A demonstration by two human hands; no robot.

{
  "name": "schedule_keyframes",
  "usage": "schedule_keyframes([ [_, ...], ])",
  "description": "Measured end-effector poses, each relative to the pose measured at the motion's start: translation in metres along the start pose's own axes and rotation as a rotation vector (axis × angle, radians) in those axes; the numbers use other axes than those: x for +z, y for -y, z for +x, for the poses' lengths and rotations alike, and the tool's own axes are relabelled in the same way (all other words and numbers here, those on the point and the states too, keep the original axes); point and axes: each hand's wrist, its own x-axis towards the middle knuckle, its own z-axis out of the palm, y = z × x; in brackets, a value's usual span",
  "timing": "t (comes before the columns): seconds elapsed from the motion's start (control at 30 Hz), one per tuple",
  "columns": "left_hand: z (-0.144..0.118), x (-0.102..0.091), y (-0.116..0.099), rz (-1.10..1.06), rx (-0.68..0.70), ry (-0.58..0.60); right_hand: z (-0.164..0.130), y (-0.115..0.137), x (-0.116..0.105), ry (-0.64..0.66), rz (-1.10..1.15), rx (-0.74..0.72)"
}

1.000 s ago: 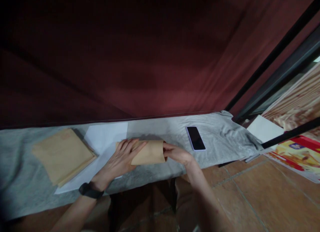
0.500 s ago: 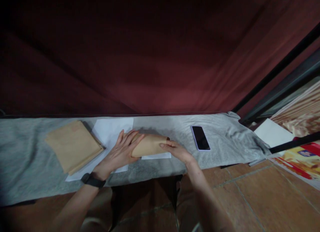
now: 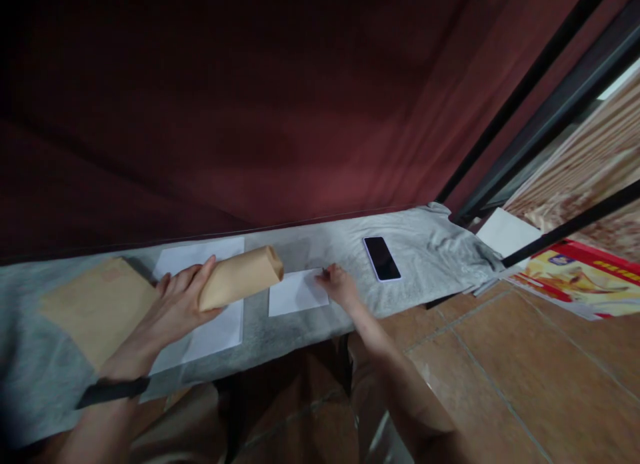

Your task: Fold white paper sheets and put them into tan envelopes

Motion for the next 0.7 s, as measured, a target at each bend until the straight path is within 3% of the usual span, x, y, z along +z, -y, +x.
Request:
schedule_keyframes([
  [0.2,-0.005,0.003,0.015,0.026,-0.037,0.029,-0.02,0.011,0.029,-0.062,-0.354,-0.007],
  [0.4,-0.008,0.003,0.021,-0.014,-0.033,0.007,-0.013,0.011,0.027,0.029,-0.383,-0.006],
  [0.5,-0.009,0.004,0.024,-0.021,-0.029,0.014,-0.001,0.006,0.015,0.023,-0.158,-0.065],
  [0.6,-0.009,0.01,0.028,-0.01,-0.042,0.047,0.013,0.004,0.0,-0.062,0.235,-0.126],
  [0.7,-0.008,0.018,0.03,-0.01,-0.067,0.074,0.02,0.007,-0.008,-0.125,0.472,-0.186],
])
